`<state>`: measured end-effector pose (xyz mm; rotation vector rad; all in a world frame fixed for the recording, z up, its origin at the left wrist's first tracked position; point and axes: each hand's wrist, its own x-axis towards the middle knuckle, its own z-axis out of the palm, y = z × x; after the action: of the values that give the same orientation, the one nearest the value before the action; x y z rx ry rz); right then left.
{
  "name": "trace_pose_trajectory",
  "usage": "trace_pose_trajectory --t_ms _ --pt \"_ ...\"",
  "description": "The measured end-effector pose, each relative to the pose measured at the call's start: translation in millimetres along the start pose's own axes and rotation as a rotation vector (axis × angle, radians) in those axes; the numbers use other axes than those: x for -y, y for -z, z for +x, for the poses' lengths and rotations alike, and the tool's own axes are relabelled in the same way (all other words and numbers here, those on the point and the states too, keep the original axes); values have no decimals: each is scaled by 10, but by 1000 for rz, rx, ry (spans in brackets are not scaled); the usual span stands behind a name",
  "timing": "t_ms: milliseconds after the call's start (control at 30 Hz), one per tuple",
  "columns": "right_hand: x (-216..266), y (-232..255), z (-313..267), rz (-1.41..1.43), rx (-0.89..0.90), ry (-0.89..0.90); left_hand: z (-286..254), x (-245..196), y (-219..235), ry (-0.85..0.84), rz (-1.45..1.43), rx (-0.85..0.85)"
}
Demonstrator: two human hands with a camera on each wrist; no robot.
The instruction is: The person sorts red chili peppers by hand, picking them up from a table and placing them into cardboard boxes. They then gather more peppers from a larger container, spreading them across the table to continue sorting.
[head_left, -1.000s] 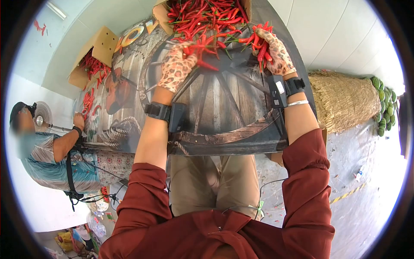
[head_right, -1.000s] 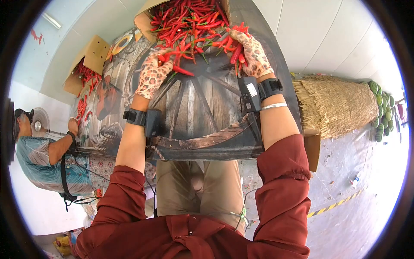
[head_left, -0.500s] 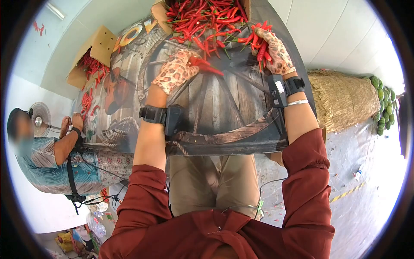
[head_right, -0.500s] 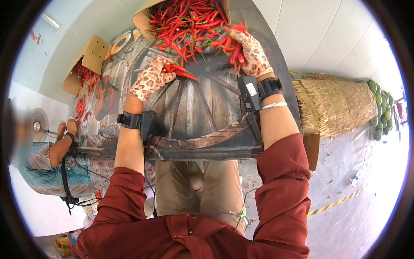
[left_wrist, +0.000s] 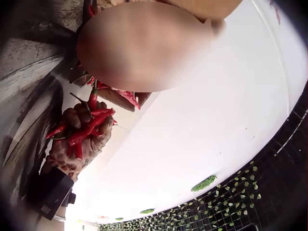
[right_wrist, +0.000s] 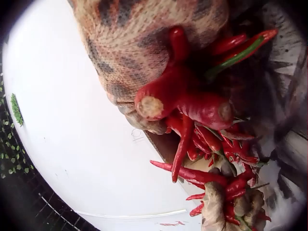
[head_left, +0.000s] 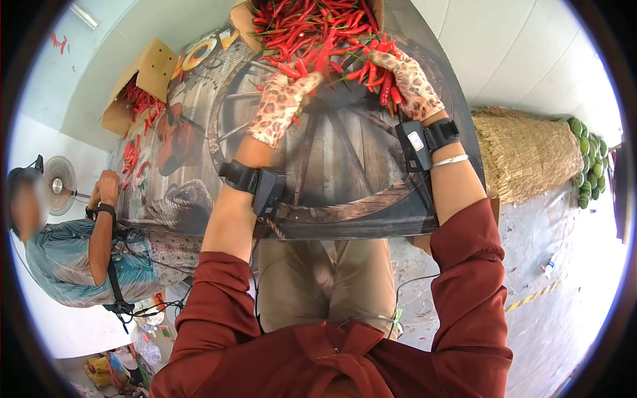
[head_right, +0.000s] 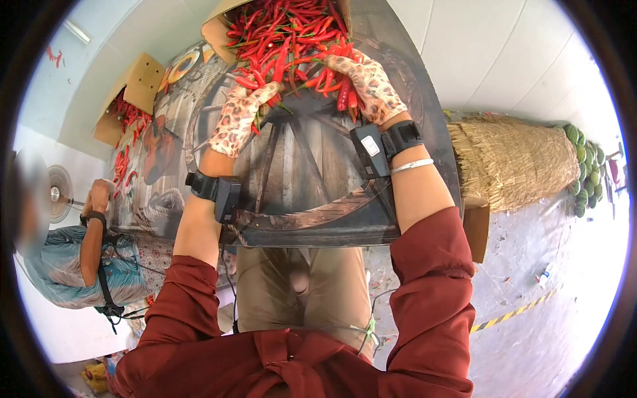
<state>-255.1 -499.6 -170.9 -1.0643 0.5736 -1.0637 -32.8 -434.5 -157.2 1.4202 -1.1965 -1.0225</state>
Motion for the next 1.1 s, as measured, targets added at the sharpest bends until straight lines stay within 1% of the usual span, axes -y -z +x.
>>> trace_pose_trajectory --t_ms 100,133,167,233,267,300,333,367,400,433,467,500,533,567,600,633,700,733,767,833,867,900,967,1033,1067,1100 --pt "-9 -127 -30 29 20 12 -72 -29 -144 -34 0 32" --pt "-33 -133 -22 28 26 13 -4 24 -130 8 110 25" --pt "-41 -147 -22 29 23 12 -13 32 -147 9 110 28" --pt "-42 -174 -26 47 42 -15 -38 46 -192 -84 7 107" --pt "-35 -219 -45 -19 28 -19 -31 48 -189 -82 157 102" --pt "-51 -229 -35 -20 27 -19 -29 74 -191 -81 156 103" --pt "-73 -226 -17 -54 38 -22 -27 120 -198 -133 163 128" --pt "-103 -216 7 -88 50 -25 -14 167 -196 -196 235 148" --pt "-149 -210 40 -15 92 -55 -3 212 -195 -260 304 164" --pt "-173 -184 45 -14 93 -57 23 230 -217 -258 305 163" --pt "-178 -232 37 -24 77 -23 51 249 -213 -95 16 181" --pt "-177 -272 23 -34 62 11 86 296 -194 -14 -129 194" --pt "-159 -281 -16 -64 65 -3 115 333 -177 69 -273 195" --pt "-94 -315 -64 -65 66 -5 124 360 -142 -313 165 225" --pt "-34 -345 -107 -90 105 -14 125 396 -125 -495 393 252" --pt "-6 -360 -124 -116 143 -22 125 432 -108 -689 607 240" --pt "-73 -370 -88 -125 126 10 -68 188 -192 -701 747 150" --pt "-98 -368 -75 -132 107 42 -114 72 -247 -507 671 163" --pt "-94 -370 -82 -135 107 43 -167 -6 -267 -508 669 162" --pt "-70 -356 -98 -182 118 1 -260 -94 -294 -454 1021 118" --pt "-73 -358 -100 -184 118 -1 -285 -48 -269 -403 802 247" --pt "-79 -365 -100 -192 135 31 -262 21 -276 -401 799 246" --pt "-79 -383 -111 -201 153 61 -147 213 -321 -518 395 267" --pt "-65 -422 -133 -223 102 53 -42 374 -353 -621 -13 279" --pt "-85 -431 -118 -224 104 51 -44 374 -340 -642 -116 278" --pt "-121 -443 -87 -218 46 63 -45 375 -328 -665 -219 279"
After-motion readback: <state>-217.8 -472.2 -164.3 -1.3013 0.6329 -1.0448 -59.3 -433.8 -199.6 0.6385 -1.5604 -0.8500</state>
